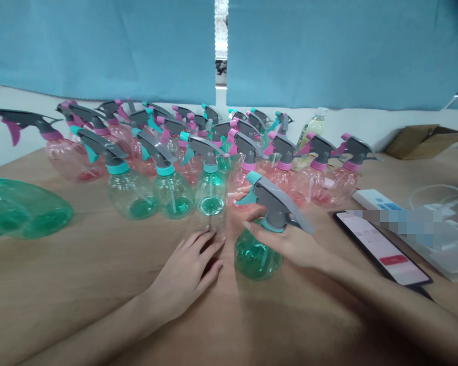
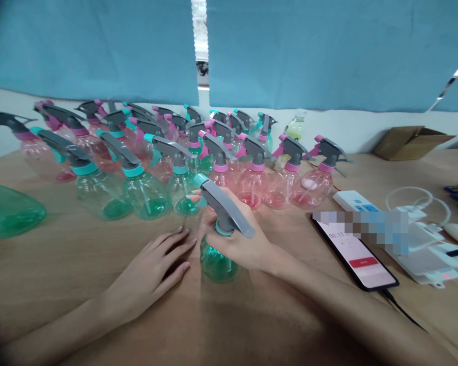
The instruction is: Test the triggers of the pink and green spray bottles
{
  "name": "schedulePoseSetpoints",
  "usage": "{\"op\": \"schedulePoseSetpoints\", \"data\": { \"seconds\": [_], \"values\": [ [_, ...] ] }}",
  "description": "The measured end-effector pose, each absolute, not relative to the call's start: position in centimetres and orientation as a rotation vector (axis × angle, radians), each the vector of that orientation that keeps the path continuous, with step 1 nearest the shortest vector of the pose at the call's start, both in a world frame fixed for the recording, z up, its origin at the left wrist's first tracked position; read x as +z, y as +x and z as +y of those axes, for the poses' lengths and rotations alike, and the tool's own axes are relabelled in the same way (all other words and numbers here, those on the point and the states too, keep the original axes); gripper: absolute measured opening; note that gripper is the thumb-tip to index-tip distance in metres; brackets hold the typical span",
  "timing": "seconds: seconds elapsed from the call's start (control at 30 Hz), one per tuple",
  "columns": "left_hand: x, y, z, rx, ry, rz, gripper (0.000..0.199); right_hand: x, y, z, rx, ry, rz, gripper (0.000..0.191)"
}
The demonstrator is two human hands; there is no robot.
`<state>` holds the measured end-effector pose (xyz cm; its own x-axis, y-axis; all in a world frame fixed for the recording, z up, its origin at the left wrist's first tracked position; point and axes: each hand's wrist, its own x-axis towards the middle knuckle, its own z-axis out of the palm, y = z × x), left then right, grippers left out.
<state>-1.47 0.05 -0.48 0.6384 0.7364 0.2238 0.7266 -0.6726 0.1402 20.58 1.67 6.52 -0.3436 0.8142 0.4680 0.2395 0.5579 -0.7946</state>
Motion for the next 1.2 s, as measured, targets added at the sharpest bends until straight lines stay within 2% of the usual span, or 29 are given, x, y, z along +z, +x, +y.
{"op": "schedulePoseSetpoints", "data": {
  "seconds": [0.17,0.4,0.7,1.1,1.2],
  "values": [
    [-0.53,-1.49,0.02,0.416,2.815,1.256,0.04,6.26,20.66,1.6,0.787,-0.918,-1.861,0.035],
    [-0.46,-1.46,0.03,0.39,2.806,1.258,0.04,5.87,20.7,1.7,0.718,-0.996,-1.879,0.016],
    [-0.51,-1.52,0.01,0.407,2.816,1.247,0.04,5.83,20.63,1.84,0.737,-0.954,-1.874,0.022],
    [-0.52,-1.45,0.11,0.395,2.819,1.259,0.04,6.08,20.58,1.75,0.754,-0.975,-1.865,0.021],
    [-0.49,-1.44,0.04,0.397,2.816,1.257,0.04,5.99,20.59,1.72,0.721,-1.004,-1.881,0.016]
  ]
}}
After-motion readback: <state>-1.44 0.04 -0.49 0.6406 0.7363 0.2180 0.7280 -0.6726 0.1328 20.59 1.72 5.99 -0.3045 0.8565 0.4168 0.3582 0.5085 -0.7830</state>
